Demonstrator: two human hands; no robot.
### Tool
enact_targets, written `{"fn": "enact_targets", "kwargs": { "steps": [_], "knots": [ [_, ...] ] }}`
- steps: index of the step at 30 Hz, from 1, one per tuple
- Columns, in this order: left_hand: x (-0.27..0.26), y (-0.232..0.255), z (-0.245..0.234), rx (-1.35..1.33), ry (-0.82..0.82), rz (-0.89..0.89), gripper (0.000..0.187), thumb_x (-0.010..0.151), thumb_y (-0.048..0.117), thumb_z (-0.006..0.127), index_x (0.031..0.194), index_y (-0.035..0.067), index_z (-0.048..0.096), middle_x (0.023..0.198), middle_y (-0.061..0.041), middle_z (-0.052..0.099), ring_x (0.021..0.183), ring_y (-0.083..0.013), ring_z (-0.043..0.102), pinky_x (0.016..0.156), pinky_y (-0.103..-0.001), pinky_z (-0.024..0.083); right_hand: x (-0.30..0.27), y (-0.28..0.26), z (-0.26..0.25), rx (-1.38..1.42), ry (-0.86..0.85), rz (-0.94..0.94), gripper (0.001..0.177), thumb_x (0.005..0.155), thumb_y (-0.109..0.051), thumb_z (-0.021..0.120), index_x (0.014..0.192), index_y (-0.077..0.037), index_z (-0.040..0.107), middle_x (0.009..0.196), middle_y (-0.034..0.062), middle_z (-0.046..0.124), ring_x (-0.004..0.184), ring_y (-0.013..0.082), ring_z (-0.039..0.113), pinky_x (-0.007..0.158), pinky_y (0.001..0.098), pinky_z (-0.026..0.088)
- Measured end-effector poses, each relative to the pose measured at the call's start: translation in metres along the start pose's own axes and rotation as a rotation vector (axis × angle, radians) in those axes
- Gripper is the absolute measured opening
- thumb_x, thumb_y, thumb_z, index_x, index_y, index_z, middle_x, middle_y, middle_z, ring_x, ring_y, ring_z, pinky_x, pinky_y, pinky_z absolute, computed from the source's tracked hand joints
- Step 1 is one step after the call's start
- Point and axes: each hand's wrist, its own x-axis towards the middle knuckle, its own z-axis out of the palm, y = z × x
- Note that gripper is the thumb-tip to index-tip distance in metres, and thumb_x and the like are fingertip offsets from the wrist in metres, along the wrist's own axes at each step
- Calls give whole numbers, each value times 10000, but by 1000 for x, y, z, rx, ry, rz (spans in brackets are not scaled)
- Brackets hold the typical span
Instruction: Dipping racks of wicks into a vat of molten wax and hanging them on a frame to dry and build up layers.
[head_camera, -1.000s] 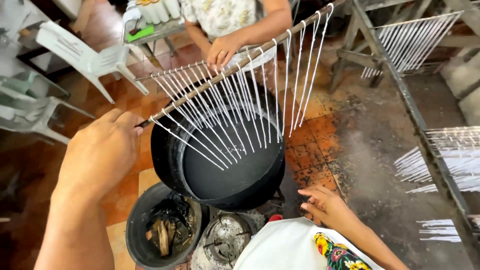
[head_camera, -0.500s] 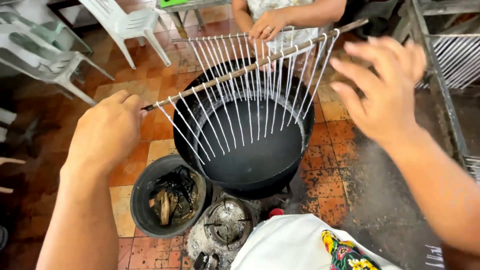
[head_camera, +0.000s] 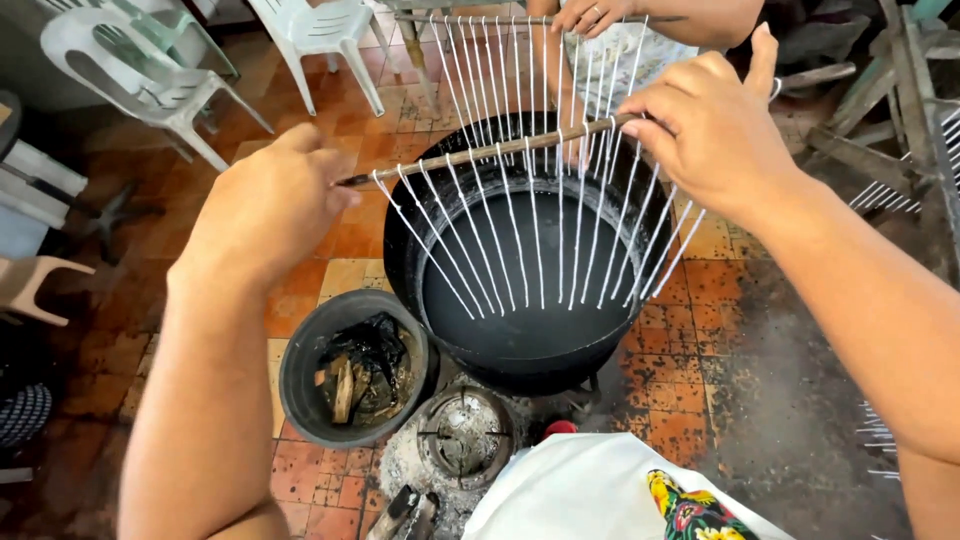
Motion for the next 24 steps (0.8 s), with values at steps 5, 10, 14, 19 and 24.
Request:
{"fn": "enact_targets", "kwargs": {
  "steps": [5,10,14,19,24],
  "knots": [
    [14,51,7,-20,611,474,284,953,212,810,1193,64,781,965,-80,669,790,-233,674,621,-426,662,-1,-9,2,-3,-19,33,206,1135,-305,648,1210,-153,766,1084,12,671,1228,362,550,1168,781,38],
    [75,78,48,16,450,490,224,862,228,866,859,55,724,822,-35,579,857,-268,612,558,-460,623,1,-5,18,-16,18,1,165,1152,-270,677,1178,-136,769,1054,15,639,1212,372,550,1154,808,42],
    [110,73,77,75,454,520,146,836,164,858,773,74,762,754,-16,576,834,-291,592,445,-455,551,3,2,42,-2,55,-43,166,1196,-251,658,1189,-126,767,1094,33,643,1236,398,552,1139,836,32],
    [108,61,111,107,450,515,120,899,172,800,829,99,737,821,-28,579,788,-273,618,486,-408,568,3,-22,66,19,-17,75,167,1112,-318,695,1176,-180,763,1134,-5,704,1253,333,572,1203,726,3],
    [102,51,197,57,338,513,172,888,201,781,837,79,672,835,-47,561,702,-257,633,483,-386,550,-36,-36,124,43,-152,178,197,1019,-358,675,1178,-259,738,1167,-64,712,1254,270,555,1215,681,17]
  ]
}}
